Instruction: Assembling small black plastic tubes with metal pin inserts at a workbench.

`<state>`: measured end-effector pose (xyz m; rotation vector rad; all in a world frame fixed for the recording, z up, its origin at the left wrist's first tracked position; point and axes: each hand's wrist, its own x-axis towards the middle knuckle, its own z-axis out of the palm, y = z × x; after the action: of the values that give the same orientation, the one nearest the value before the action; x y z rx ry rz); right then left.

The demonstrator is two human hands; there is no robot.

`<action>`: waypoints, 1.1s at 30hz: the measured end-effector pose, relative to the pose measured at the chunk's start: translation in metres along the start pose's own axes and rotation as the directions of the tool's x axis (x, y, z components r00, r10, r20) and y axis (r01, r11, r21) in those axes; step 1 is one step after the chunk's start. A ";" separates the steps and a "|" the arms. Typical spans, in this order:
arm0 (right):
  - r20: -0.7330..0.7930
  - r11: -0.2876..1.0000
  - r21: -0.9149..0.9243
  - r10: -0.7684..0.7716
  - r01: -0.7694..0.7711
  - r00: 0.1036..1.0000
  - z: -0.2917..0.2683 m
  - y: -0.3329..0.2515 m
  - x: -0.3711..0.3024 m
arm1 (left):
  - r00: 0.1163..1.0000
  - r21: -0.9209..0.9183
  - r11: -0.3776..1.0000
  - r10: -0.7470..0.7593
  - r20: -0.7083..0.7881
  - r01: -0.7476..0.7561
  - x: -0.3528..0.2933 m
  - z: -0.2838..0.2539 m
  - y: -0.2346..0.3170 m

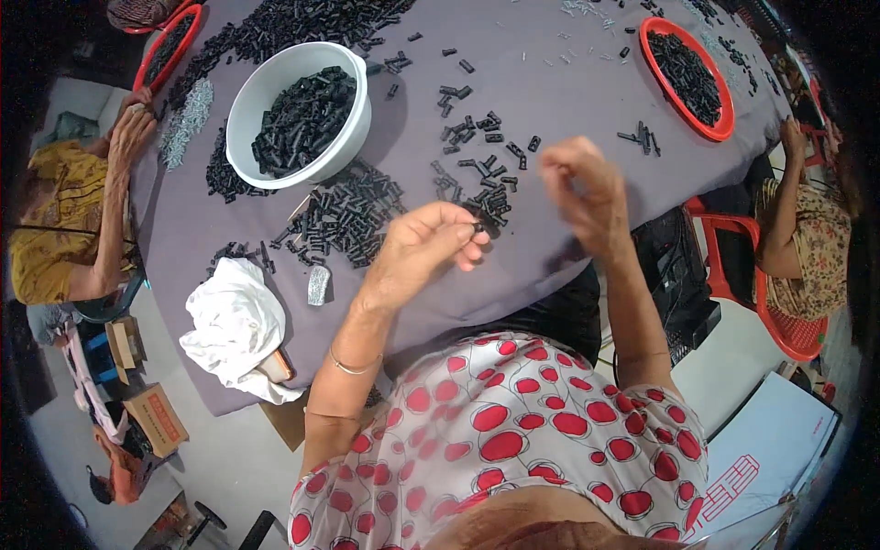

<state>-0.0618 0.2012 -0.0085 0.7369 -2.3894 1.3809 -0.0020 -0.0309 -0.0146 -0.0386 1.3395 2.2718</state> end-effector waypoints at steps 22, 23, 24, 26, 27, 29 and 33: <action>-0.031 0.855 -0.518 -0.054 0.031 0.998 0.021 0.000 -0.003 | 0.999 -0.042 0.999 -0.006 -0.039 0.004 0.001 -0.001 -0.004; -0.032 0.855 -0.518 -0.052 0.028 0.998 0.024 0.001 -0.004 | 0.999 -0.033 0.999 -0.010 -0.039 0.009 0.002 0.000 -0.002; -0.029 0.824 -0.566 -0.037 0.014 0.999 0.027 0.003 -0.006 | 0.999 -0.023 1.000 -0.014 -0.039 0.013 0.002 0.001 -0.001; -0.026 0.792 -0.610 -0.022 0.002 0.999 0.030 0.005 -0.008 | 0.999 -0.028 1.000 -0.012 -0.043 0.011 0.003 0.001 -0.001; -0.041 0.793 -0.609 -0.034 0.002 0.999 0.030 0.006 -0.008 | 0.999 -0.033 0.999 -0.009 -0.048 0.007 0.002 0.002 -0.001; -0.054 0.795 -0.607 -0.046 0.004 0.997 0.030 0.007 -0.010 | 0.998 -0.042 0.999 -0.001 -0.055 -0.001 0.001 0.003 -0.001; -0.060 0.808 -0.589 -0.032 -0.009 0.998 0.030 0.009 -0.011 | 0.997 -0.031 0.999 0.007 -0.074 -0.009 0.001 0.005 -0.001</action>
<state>-0.0578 0.1823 -0.0357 0.5123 -2.5352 0.5629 -0.0015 -0.0265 -0.0130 -0.1291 1.3437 2.3180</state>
